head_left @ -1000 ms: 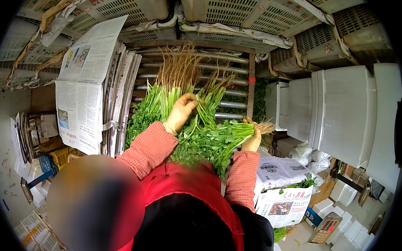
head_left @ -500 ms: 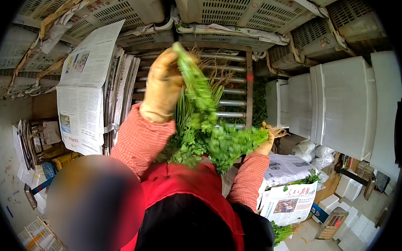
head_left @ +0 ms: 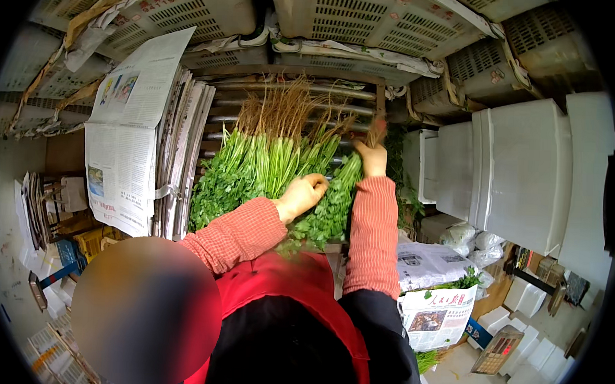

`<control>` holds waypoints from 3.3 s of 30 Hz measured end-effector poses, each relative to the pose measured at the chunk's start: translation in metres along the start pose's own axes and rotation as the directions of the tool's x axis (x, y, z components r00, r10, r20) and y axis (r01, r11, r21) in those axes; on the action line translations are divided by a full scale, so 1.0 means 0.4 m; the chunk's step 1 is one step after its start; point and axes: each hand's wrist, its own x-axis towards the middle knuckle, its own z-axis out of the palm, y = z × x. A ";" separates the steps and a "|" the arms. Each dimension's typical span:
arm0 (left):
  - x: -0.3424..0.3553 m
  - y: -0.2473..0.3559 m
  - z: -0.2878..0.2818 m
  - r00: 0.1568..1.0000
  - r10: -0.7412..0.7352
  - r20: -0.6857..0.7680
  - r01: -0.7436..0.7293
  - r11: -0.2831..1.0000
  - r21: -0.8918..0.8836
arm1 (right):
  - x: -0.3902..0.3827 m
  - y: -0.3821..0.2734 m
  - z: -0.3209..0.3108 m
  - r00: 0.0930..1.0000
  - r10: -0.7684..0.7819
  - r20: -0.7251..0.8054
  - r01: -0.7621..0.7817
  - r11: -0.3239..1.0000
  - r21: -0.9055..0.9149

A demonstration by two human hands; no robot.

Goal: The person gathers leafy green vegetables, aligns them into bundles, and ties them with thin strips. The person places the tied bundles into a plastic crate and repeats the process with additional greens.

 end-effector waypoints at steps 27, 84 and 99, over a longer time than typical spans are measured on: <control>0.061 0.038 -0.090 0.946 0.001 -0.323 0.166 0.856 0.490 | 0.106 -0.077 0.146 0.923 0.209 0.323 -0.008 0.850 -0.526; 0.052 0.044 -0.105 0.965 0.003 -0.261 0.172 0.743 0.646 | 0.036 0.057 0.105 0.936 0.016 0.351 -0.176 0.886 0.429; 0.064 0.030 -0.109 0.955 -0.058 -0.291 0.209 0.828 0.520 | 0.063 0.026 0.200 0.864 0.178 0.470 -0.025 0.949 -0.313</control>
